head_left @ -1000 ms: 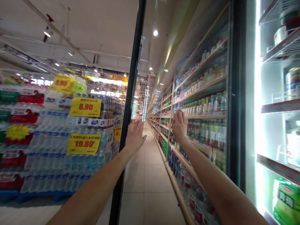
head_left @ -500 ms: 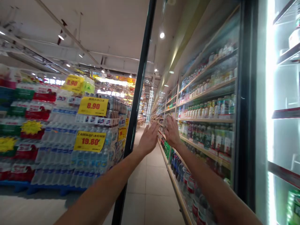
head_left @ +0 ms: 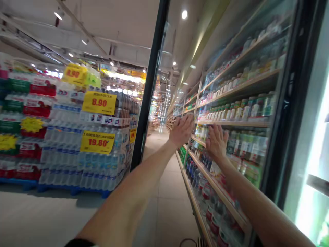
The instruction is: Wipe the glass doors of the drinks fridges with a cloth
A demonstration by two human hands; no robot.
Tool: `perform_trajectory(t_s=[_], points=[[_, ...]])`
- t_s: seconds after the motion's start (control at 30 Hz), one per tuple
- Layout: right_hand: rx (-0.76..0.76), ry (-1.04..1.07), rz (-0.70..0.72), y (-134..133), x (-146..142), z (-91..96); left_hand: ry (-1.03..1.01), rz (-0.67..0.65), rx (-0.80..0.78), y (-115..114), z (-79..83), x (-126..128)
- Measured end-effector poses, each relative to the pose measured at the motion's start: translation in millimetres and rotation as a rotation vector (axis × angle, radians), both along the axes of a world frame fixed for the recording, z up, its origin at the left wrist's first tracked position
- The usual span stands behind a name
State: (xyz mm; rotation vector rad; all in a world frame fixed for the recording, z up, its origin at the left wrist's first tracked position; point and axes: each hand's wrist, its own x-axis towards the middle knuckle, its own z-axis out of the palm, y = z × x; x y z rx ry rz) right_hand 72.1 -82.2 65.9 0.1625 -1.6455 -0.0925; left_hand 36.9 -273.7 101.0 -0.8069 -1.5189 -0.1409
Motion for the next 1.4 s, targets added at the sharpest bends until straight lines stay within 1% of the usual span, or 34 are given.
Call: perform_trajectory(t_s=[0.07, 0.17, 0.23, 0.27, 0.3, 0.33, 0.4, 0.43, 0.47, 0.5, 0.53, 0.57, 0.6, 0.63, 0.67, 0.7, 0.73, 0.77, 0.8, 0.87, 0.9, 0.93, 0.97, 1.0, 1.07, 1.1, 1.13, 1.17, 1.2, 1.27, 1.33, 1.37, 1.4], points=[[-0.005, -0.015, -0.108, 16, 3, -3.5, -0.039, 0.025, 0.021, -20, 13.4, -10], [-0.051, -0.014, -0.174, 26, 4, -6.2, -0.142, 0.022, 0.262, -51, 33.3, -25], [-0.054, -0.032, -0.192, 26, 5, -6.2, -0.171, 0.008, 0.384, -57, 39.1, -31], [-0.047, -0.046, -0.2, 27, 5, -5.8, -0.181, 0.001, 0.397, -55, 37.9, -32], [-0.034, -0.06, -0.207, 28, 6, -5.4, -0.191, -0.011, 0.357, -49, 34.0, -32], [-0.018, -0.077, -0.215, 30, 7, -4.8, -0.201, -0.031, 0.271, -41, 28.1, -30], [0.031, -0.124, -0.228, 35, 11, -3.3, -0.22, -0.094, 0.006, -25, 15.5, -24], [0.061, -0.15, -0.231, 39, 13, -2.5, -0.224, -0.121, -0.127, -21, 11.6, -22], [0.092, -0.173, -0.23, 43, 16, -1.6, -0.224, -0.129, -0.224, -19, 11.0, -21], [0.118, -0.192, -0.226, 47, 18, -0.8, -0.22, -0.111, -0.268, -21, 14.0, -22], [0.137, -0.206, -0.22, 50, 19, -0.1, -0.213, -0.07, -0.255, -27, 20.5, -24], [0.148, -0.215, -0.216, 52, 21, 0.4, -0.205, -0.001, -0.181, -35, 29.4, -28], [0.15, -0.219, -0.215, 54, 21, 0.7, -0.187, 0.065, -0.049, -44, 39.3, -33], [0.148, -0.22, -0.217, 55, 21, 0.7, -0.176, 0.126, 0.131, -52, 48.4, -38], [0.144, -0.218, -0.221, 55, 21, 0.5, -0.174, 0.176, 0.257, -58, 55.1, -42], [0.142, -0.215, -0.225, 55, 20, 0.0, -0.167, 0.2, 0.325, -61, 58.3, -45], [0.14, -0.21, -0.227, 54, 20, -0.5, -0.17, 0.205, 0.35, -61, 57.8, -45], [0.14, -0.202, -0.225, 54, 19, -1.2, -0.174, 0.189, 0.307, -59, 53.8, -43], [0.14, -0.193, -0.221, 54, 18, -1.8, -0.18, 0.155, 0.208, -56, 47.8, -40], [0.139, -0.183, -0.208, 53, 18, -3.0, -0.199, 0.069, -0.064, -49, 35.8, -33], [0.135, -0.182, -0.203, 53, 18, -3.5, -0.206, 0.031, -0.186, -49, 33.0, -31], [0.131, -0.183, -0.202, 53, 19, -3.9, -0.211, 0.011, -0.247, -51, 33.5, -30], [0.126, -0.188, -0.206, 53, 19, -4.2, -0.217, 0.01, -0.218, -55, 37.1, -30], [0.123, -0.196, -0.215, 53, 20, -4.6, -0.219, 0.027, -0.113, -61, 42.8, -32], [0.125, -0.203, -0.25, 52, 20, -5.8, -0.227, 0.097, 0.177, -72, 54.7, -38], [0.126, -0.202, -0.269, 52, 19, -6.6, -0.238, 0.127, 0.272, -74, 57.7, -40], [0.126, -0.196, -0.283, 51, 19, -7.7, -0.257, 0.137, 0.298, -74, 57.4, -42], [0.12, -0.185, -0.29, 50, 18, -8.9, -0.281, 0.118, 0.252, -71, 53.6, -41], [0.11, -0.17, -0.288, 49, 17, -10.2, -0.302, 0.073, 0.157, -66, 46.9, -40], [0.089, -0.144, -0.27, 46, 14, -12.5, -0.314, -0.056, -0.066, -55, 29.6, -36], [0.076, -0.143, -0.262, 44, 13, -13.9, -0.295, -0.136, -0.225, -47, 16.7, -33], [0.072, -0.148, -0.267, 43, 13, -14.2, -0.282, -0.146, -0.243, -45, 14.2, -33], [0.069, -0.155, -0.275, 42, 12, -14.2, -0.27, -0.143, -0.208, -44, 14.2, -34]])
